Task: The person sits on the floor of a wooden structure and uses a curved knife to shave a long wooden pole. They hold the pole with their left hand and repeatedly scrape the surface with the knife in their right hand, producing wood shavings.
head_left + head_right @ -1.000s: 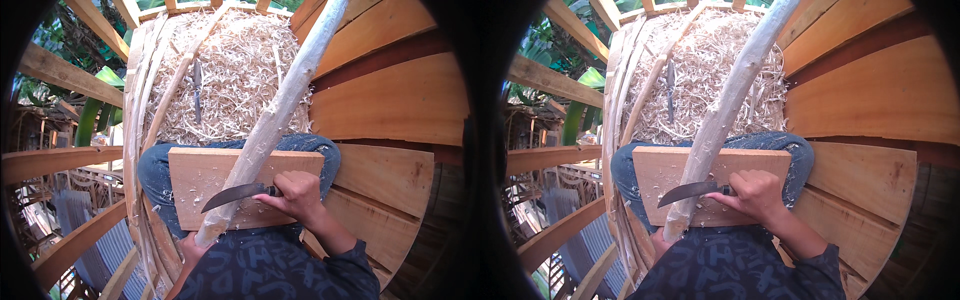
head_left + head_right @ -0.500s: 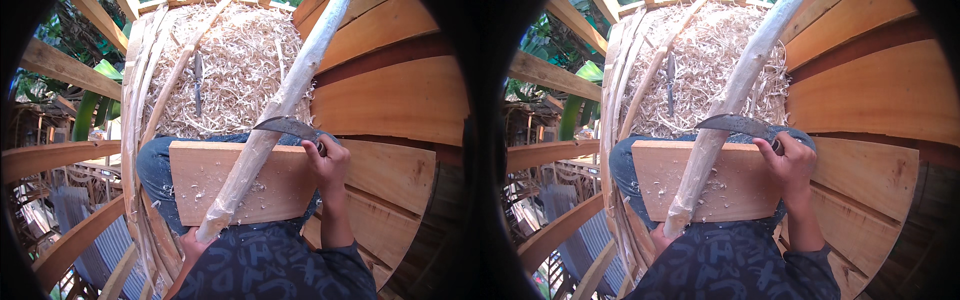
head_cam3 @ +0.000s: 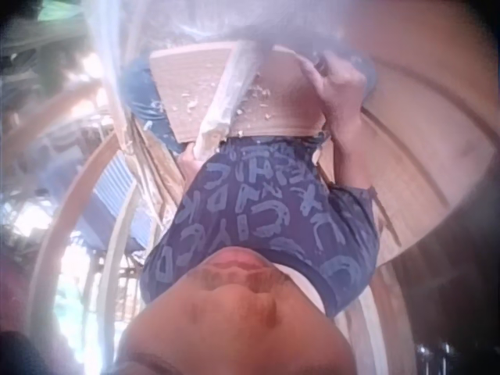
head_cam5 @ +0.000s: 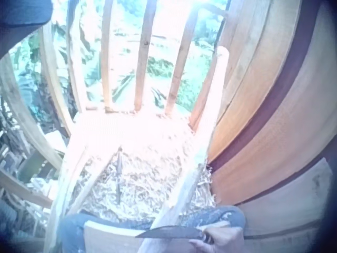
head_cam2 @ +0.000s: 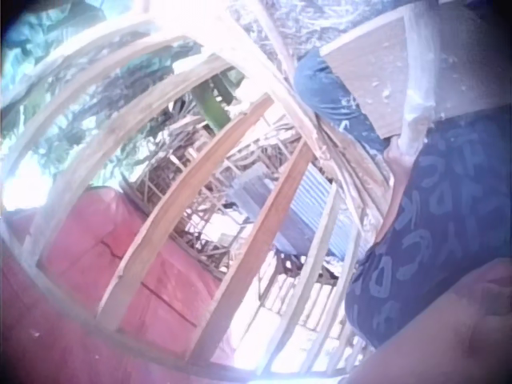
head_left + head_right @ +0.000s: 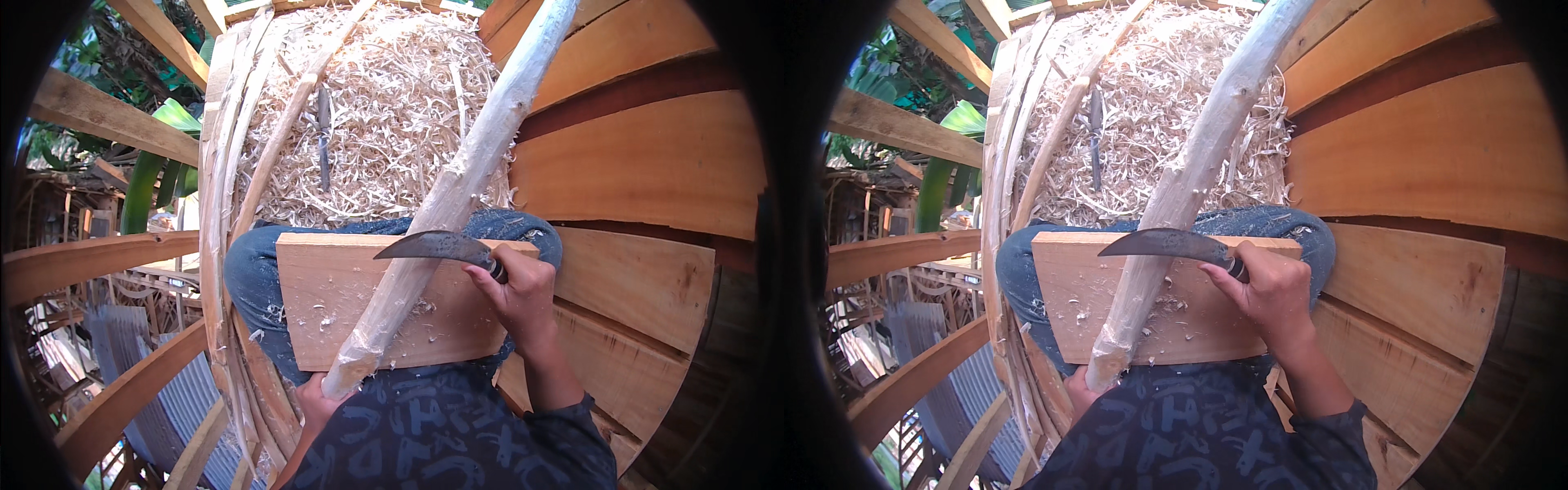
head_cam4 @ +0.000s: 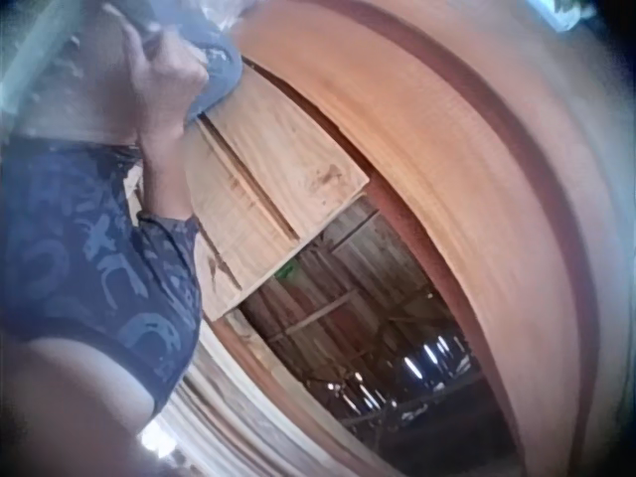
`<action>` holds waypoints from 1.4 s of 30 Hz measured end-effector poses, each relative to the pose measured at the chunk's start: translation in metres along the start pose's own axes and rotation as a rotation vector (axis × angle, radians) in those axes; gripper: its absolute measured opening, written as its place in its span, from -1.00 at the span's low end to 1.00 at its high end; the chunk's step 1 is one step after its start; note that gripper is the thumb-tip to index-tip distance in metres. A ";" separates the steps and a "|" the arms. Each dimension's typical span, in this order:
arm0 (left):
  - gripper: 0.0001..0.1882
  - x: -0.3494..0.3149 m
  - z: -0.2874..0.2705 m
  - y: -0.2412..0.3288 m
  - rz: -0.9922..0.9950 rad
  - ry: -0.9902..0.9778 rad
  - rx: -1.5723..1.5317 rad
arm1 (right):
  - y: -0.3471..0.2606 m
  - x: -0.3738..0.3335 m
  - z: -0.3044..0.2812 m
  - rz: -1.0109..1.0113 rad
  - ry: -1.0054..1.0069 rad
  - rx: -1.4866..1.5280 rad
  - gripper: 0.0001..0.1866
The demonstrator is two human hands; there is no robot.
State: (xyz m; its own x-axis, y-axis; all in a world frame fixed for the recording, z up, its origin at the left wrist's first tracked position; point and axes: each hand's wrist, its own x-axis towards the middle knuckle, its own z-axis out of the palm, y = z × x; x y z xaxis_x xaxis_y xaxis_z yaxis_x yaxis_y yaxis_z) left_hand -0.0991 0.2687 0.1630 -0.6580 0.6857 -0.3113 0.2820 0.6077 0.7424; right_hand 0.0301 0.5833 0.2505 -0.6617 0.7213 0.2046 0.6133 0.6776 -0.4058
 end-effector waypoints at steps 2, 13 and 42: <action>-0.46 0.000 0.004 -0.007 -0.026 0.004 -0.077 | 0.005 0.006 -0.004 0.043 0.021 -0.026 -0.55; -0.52 -0.003 0.005 -0.012 -0.073 -0.040 -0.110 | -0.007 -0.001 -0.004 -0.039 -0.046 0.032 -0.57; -0.48 -0.005 0.007 -0.018 -0.075 -0.008 -0.118 | -0.003 -0.020 0.015 -0.171 -0.189 0.137 -0.65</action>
State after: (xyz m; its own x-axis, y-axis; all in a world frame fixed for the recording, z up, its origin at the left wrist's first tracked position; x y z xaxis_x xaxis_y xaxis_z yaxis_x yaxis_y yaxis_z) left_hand -0.0964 0.2568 0.1470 -0.6686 0.6433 -0.3730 0.1474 0.6063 0.7815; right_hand 0.0351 0.5644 0.2338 -0.8267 0.5504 0.1163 0.4305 0.7521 -0.4991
